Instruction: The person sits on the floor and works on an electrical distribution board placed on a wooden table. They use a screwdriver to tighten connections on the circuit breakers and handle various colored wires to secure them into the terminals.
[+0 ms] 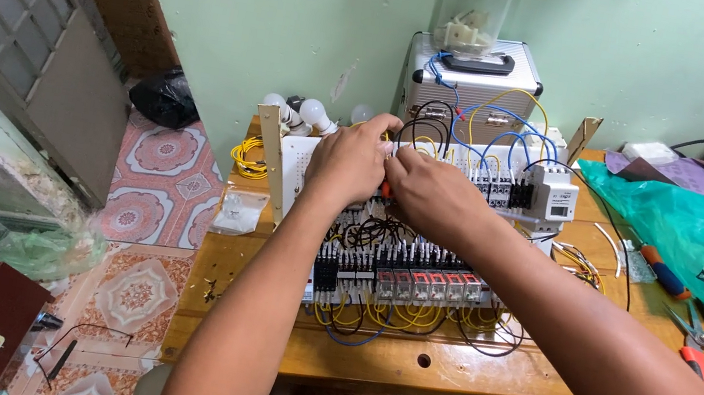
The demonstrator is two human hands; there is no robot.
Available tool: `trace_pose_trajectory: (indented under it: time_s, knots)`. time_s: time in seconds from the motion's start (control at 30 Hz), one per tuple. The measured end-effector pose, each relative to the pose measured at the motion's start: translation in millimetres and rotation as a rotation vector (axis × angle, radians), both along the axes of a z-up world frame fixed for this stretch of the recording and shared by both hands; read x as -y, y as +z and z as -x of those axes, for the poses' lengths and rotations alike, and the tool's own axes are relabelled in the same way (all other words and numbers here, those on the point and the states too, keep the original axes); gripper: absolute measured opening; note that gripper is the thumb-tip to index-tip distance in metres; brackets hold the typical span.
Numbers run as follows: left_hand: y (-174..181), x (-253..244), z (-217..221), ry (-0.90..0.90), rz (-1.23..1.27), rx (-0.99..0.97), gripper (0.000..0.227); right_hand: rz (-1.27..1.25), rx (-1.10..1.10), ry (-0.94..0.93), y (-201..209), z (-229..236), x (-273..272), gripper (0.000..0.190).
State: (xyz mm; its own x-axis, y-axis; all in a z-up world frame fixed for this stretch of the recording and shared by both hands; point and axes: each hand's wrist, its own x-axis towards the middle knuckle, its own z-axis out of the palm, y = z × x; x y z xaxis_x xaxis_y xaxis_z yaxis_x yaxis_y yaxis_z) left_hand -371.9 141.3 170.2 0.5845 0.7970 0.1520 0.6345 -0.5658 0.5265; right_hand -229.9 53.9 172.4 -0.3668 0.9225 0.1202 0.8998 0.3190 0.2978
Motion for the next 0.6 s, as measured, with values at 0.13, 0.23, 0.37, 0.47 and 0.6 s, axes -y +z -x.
trace_pose_trajectory:
  time_s: [0.13,0.23,0.37,0.47,0.6]
  knots:
    - [1.9,4.0,1.3,0.015,0.000,-0.018,0.035,-0.003,-0.065,0.040,11.7,0.0,-2.3,0.052]
    - [6.7,5.1,0.9,0.026,0.017,-0.034,0.036,-0.010,-0.110,0.061,-3.5,-6.1,-12.9,0.051]
    - [10.7,7.5,3.4,0.031,0.046,-0.044,0.038,-0.087,-0.162,0.080,-34.5,-18.9,-20.2,0.044]
    - [12.1,9.1,1.9,0.049,0.051,-0.042,0.037,-0.118,-0.284,0.094,-27.5,-10.3,6.2,0.031]
    - [15.1,12.3,3.0,0.046,0.062,-0.051,0.037,-0.071,-0.469,0.091,-12.7,-13.4,54.8,0.025]
